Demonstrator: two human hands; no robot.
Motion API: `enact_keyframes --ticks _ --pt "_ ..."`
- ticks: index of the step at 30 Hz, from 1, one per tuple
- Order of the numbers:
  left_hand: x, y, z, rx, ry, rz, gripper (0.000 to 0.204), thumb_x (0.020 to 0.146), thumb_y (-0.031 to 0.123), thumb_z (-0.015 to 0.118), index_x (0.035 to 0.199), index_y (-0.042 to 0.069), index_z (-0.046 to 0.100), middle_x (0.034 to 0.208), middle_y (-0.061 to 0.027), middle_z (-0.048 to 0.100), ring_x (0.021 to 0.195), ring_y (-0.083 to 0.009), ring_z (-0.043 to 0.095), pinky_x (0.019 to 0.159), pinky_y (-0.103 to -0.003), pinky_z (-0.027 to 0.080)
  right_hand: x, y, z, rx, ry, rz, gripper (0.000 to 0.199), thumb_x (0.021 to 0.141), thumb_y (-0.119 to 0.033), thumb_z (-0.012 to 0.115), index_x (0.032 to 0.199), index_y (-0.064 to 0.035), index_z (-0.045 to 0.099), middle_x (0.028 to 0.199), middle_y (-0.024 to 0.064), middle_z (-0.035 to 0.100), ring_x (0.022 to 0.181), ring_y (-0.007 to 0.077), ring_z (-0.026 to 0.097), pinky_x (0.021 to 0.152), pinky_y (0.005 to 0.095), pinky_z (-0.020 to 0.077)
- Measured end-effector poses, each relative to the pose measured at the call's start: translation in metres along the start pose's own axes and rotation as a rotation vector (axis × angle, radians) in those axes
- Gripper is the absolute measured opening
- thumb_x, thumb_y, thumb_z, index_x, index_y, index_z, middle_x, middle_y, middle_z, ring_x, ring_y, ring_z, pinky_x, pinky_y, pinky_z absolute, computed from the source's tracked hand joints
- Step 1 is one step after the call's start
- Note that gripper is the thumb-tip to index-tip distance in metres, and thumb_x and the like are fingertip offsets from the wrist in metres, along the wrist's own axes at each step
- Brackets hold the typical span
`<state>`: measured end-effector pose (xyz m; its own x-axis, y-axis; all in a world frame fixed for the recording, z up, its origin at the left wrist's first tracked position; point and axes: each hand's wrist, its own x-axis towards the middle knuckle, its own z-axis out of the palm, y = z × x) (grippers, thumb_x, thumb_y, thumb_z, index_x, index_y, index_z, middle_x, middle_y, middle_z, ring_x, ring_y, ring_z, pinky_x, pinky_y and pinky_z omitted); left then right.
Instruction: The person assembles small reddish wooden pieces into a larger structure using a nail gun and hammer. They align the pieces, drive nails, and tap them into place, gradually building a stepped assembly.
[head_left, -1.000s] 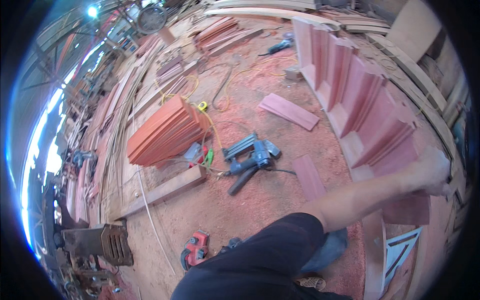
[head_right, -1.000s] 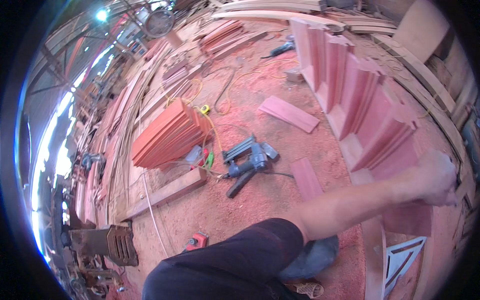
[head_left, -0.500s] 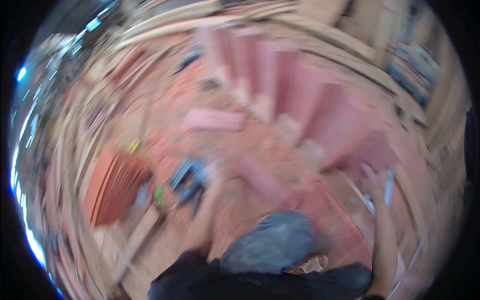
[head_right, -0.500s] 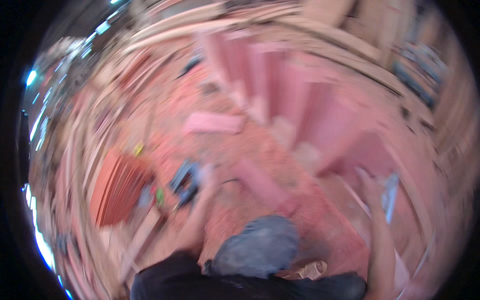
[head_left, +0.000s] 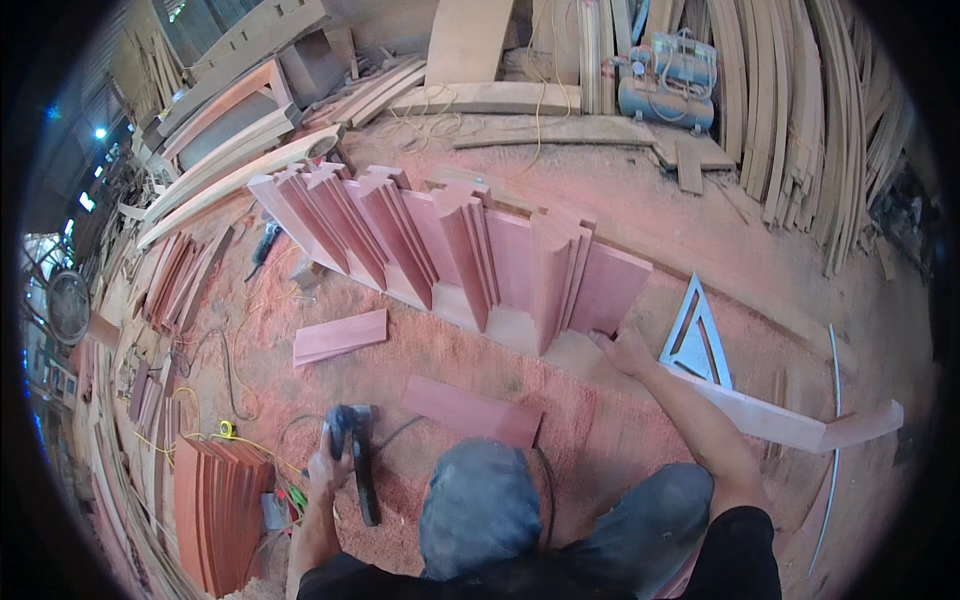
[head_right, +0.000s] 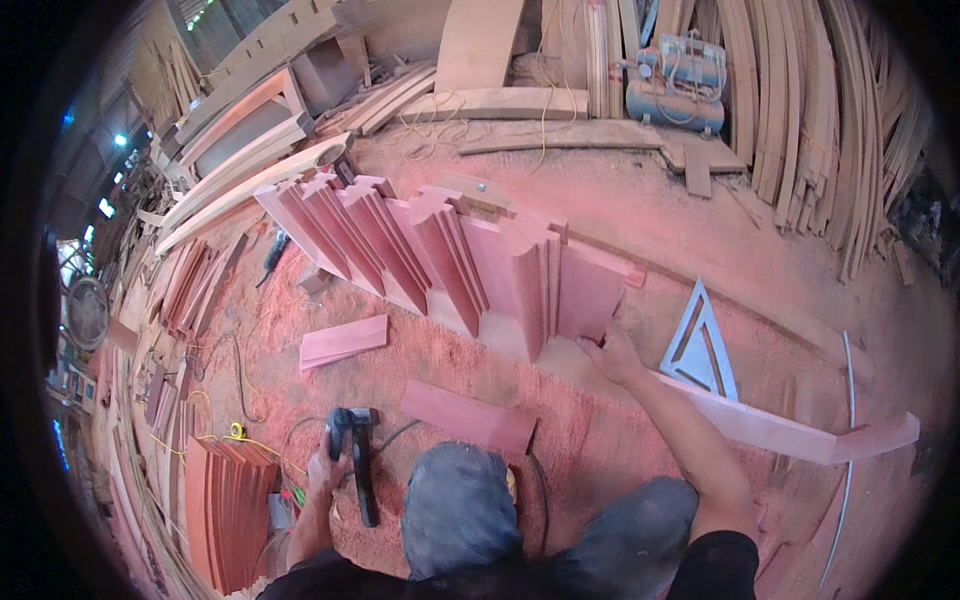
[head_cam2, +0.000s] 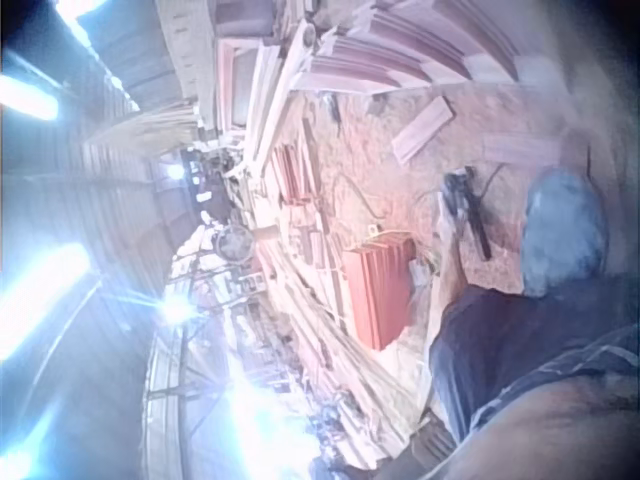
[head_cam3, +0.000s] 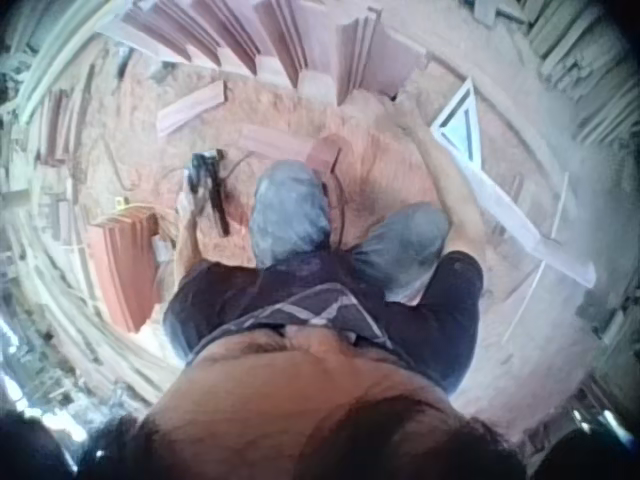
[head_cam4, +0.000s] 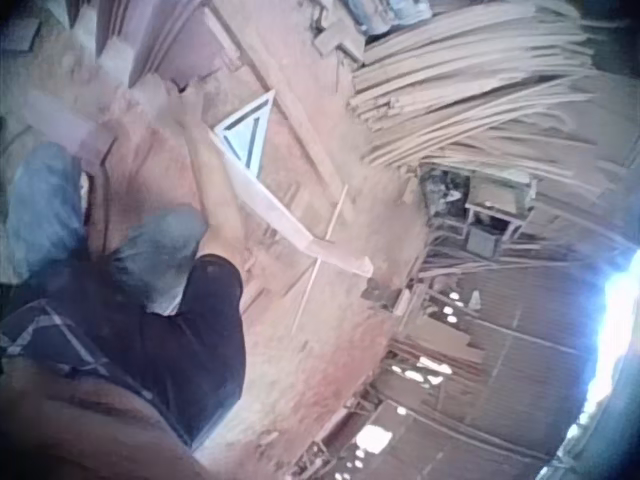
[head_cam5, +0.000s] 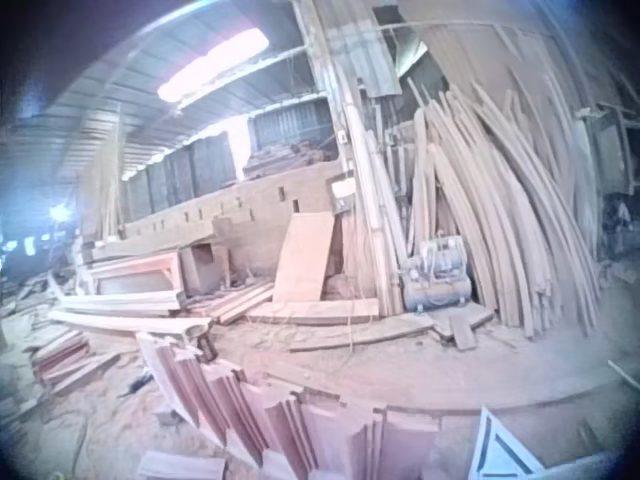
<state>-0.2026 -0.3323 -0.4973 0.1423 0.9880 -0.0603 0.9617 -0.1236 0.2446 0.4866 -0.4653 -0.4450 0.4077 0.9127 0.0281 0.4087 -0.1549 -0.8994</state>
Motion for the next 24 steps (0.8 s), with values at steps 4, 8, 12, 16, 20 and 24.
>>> enact_keyframes --ticks 4,8,12,16,20,24 --pt "0.033 0.059 -0.04 0.069 -0.121 0.07 0.075 0.091 0.033 0.08 0.157 0.009 0.052 0.115 -0.0322 0.075 0.103 -0.0519 0.074 0.087 -0.058 0.061 0.002 0.022 0.003 -0.13 -0.015 -0.006 0.049 0.099 -0.03 0.075 0.136 0.0013 0.068 0.134 0.0263 0.072 0.128 0.0467 0.066 0.111 0.0521 0.0505" --pt "0.097 0.1 -0.027 0.322 -0.072 0.657 0.072 0.087 0.033 0.081 0.154 0.015 0.061 0.165 -0.0148 0.056 0.149 -0.0368 0.056 0.119 -0.054 0.046 0.005 0.027 0.002 -0.219 0.02 -0.071 0.047 0.099 -0.033 0.075 0.132 0.0008 0.071 0.129 0.0256 0.074 0.122 0.0462 0.068 0.107 0.0522 0.0515" --pt "0.155 0.108 0.009 0.497 -0.171 0.585 0.054 0.094 0.018 0.07 0.148 0.022 0.065 0.155 -0.0142 0.061 0.141 -0.035 0.06 0.118 -0.058 0.043 0.002 0.019 0.003 -0.246 0.089 -0.119 0.043 0.099 -0.033 0.076 0.126 0.0005 0.074 0.12 0.0231 0.078 0.112 0.0431 0.072 0.1 0.0506 0.0541" --pt "0.114 0.087 0.034 0.466 0.416 0.443 0.058 0.093 0.017 0.071 0.151 0.014 0.062 0.149 -0.0188 0.063 0.139 -0.0396 0.059 0.117 -0.059 0.043 0.003 0.026 0.004 -0.122 0.099 -0.136 0.039 0.098 -0.028 0.077 0.123 0.0019 0.076 0.117 0.0226 0.078 0.11 0.0418 0.073 0.097 0.0493 0.0546" --pt "-0.004 0.056 0.071 -0.031 0.194 -0.197 0.082 0.094 0.041 0.079 0.159 0.003 0.047 0.151 -0.0342 0.052 0.141 -0.0542 0.052 0.121 -0.056 0.042 0.0 0.045 0.006 -0.382 0.127 -0.128 0.045 0.097 -0.034 0.077 0.122 0.0034 0.075 0.116 0.0254 0.077 0.11 0.0453 0.072 0.099 0.0527 0.0544" --pt "-0.038 0.02 0.103 -0.017 -0.009 -0.421 0.077 0.092 0.043 0.081 0.148 -0.001 0.052 0.138 -0.0327 0.064 0.119 -0.0537 0.067 0.097 -0.056 0.058 0.001 0.054 0.011 -0.386 0.102 -0.029 0.047 0.097 -0.039 0.077 0.113 0.0048 0.077 0.107 0.0314 0.077 0.102 0.0495 0.074 0.093 0.0543 0.0568"
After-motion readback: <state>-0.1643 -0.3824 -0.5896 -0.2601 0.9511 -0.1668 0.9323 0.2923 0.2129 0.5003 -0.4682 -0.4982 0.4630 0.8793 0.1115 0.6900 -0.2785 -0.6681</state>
